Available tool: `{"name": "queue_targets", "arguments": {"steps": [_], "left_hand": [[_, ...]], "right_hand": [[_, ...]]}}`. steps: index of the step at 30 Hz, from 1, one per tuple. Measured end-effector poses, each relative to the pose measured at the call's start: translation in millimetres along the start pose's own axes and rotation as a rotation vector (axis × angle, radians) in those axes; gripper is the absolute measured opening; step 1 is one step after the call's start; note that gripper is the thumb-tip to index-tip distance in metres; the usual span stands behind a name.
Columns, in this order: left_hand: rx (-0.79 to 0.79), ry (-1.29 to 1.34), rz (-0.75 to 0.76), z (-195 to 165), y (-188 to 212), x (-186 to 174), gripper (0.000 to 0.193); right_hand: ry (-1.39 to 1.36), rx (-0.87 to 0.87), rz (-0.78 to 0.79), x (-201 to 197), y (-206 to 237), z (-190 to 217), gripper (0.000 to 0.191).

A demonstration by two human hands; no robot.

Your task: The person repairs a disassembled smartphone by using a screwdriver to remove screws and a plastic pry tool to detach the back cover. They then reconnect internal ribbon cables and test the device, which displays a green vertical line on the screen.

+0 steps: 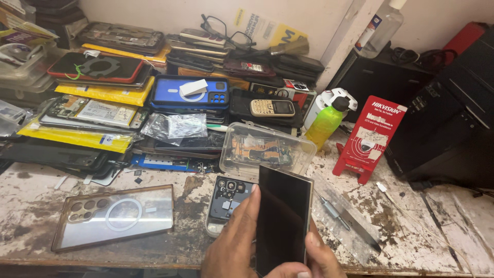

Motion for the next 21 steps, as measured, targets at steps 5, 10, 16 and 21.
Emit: {"name": "queue_targets", "arguments": {"steps": [5, 10, 16, 21], "left_hand": [[0.149, -0.177, -0.099, 0.9, 3.7, 8.9, 0.126], [0.112, -0.172, -0.062, 11.5, -0.1, 16.0, 0.123], [0.131, -0.176, -0.061, 14.3, 0.8, 19.0, 0.121], [0.153, -0.184, -0.066, 15.7, 0.5, 22.3, 0.117]], "right_hand": [[-0.193, 0.054, -0.045, -30.4, -2.2, -16.8, 0.077], [-0.273, 0.090, -0.020, -45.1, -5.0, -25.0, 0.074], [-0.314, 0.112, 0.014, -49.2, -9.5, -25.9, 0.070], [-0.337, 0.122, 0.029, -55.8, -12.1, -31.1, 0.067]]}}
Point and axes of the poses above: each hand's wrist, its own y-axis away from the middle knuckle, its own x-axis out of the palm, z = x × y, the point moved 6 cm from there along -y, towards the middle knuckle, and after that the axes turned 9 degrees about -x, right-handed, at the moved point
